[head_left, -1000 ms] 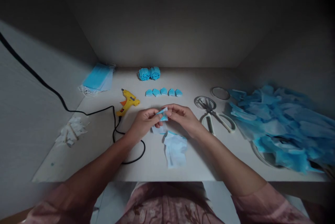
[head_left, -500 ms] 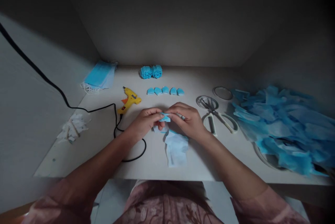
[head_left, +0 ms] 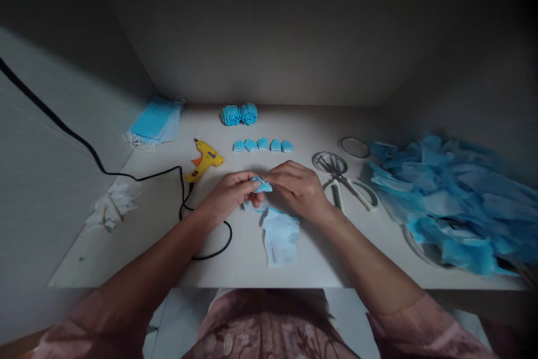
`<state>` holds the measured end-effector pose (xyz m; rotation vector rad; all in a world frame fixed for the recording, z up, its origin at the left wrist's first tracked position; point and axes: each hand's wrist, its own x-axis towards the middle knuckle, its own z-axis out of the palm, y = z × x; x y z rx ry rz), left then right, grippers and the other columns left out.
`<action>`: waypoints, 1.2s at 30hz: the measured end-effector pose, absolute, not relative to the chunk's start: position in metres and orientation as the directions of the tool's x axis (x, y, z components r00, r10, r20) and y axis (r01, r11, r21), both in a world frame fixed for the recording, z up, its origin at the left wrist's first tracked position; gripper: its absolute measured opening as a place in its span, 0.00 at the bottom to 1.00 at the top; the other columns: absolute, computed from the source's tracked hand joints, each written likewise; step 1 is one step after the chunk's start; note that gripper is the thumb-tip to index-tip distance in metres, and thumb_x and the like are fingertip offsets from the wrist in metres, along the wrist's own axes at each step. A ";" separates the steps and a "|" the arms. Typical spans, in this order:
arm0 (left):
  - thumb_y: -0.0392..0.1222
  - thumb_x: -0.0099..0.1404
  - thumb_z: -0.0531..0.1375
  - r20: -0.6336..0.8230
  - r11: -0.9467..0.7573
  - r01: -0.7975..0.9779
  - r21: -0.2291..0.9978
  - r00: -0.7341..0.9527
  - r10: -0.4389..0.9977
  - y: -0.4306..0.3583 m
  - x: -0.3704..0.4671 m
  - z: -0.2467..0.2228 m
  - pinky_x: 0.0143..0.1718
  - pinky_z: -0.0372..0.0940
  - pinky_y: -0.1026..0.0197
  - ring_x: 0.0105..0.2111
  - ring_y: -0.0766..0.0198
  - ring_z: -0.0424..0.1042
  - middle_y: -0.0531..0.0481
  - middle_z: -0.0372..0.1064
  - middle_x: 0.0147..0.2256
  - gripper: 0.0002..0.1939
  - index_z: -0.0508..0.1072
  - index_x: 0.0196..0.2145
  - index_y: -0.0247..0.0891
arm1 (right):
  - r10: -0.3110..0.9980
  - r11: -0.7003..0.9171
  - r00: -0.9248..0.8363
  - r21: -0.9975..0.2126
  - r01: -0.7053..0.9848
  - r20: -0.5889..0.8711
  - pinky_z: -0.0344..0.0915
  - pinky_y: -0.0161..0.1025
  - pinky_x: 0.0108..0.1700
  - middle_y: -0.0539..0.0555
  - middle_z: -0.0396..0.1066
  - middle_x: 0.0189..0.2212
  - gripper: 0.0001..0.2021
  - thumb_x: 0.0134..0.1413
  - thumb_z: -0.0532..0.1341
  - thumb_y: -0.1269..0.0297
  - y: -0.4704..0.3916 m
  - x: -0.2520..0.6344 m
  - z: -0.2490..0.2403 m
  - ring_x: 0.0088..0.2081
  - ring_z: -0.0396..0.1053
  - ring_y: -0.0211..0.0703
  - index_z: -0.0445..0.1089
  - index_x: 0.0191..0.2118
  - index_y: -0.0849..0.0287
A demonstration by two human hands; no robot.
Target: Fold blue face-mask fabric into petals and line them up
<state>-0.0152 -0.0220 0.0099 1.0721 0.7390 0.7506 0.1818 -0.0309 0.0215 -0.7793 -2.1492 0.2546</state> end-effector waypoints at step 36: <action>0.45 0.61 0.57 -0.072 0.012 0.165 0.986 0.365 0.928 -0.025 -0.014 0.022 0.31 0.64 0.64 0.25 0.67 0.69 0.53 0.70 0.23 0.11 0.71 0.26 0.37 | 0.927 0.015 -0.374 -0.994 0.109 -0.027 0.56 0.35 0.32 0.47 0.64 0.24 0.14 0.50 0.65 0.54 -0.030 0.174 0.022 0.27 0.59 0.35 0.67 0.30 0.60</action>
